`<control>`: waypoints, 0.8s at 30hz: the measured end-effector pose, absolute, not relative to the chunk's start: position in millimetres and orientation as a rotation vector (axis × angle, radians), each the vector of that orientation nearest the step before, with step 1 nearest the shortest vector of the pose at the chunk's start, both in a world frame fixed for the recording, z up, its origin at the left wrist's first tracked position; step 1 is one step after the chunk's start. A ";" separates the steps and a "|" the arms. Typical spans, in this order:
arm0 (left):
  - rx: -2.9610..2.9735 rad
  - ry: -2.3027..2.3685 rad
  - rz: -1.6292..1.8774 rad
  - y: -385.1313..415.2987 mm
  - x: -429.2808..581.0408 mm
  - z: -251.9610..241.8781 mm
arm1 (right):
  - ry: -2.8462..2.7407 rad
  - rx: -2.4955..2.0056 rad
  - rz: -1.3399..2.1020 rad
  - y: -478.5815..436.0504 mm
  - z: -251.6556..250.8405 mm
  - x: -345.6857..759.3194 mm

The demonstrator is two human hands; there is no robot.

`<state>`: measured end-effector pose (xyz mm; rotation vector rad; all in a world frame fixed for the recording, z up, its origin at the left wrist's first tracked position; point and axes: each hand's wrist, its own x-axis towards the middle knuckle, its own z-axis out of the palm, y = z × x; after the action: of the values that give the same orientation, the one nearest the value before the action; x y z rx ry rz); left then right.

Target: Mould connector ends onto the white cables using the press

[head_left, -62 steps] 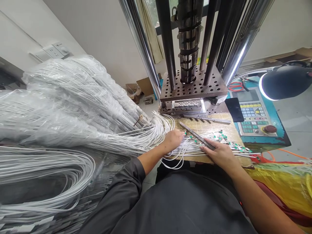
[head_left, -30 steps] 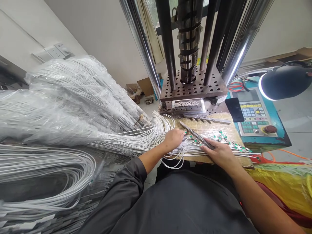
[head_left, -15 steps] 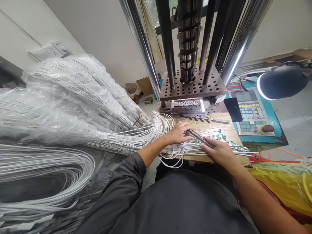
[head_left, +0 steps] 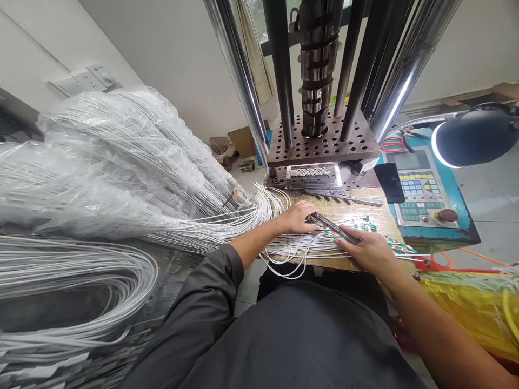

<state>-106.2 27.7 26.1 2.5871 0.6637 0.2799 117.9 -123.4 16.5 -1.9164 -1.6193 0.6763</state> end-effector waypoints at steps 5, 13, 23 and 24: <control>2.508 0.760 0.294 32.0 -104.5 27.4 | -1.798 -1.879 0.626 -103.0 25.9 137.8; 2.494 1.164 0.452 48.0 -86.0 50.5 | -2.051 -1.800 0.343 -29.2 47.7 175.7; 2.436 1.472 0.337 117.4 -56.3 51.6 | -1.883 -1.594 0.361 77.3 3.4 206.3; 2.403 1.504 0.308 124.2 -53.8 51.2 | -1.890 -1.557 0.331 86.8 1.8 208.7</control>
<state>-53.8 124.2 51.2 2.4030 1.5039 0.3082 208.7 86.8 1.8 -1.5569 -1.8900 0.3312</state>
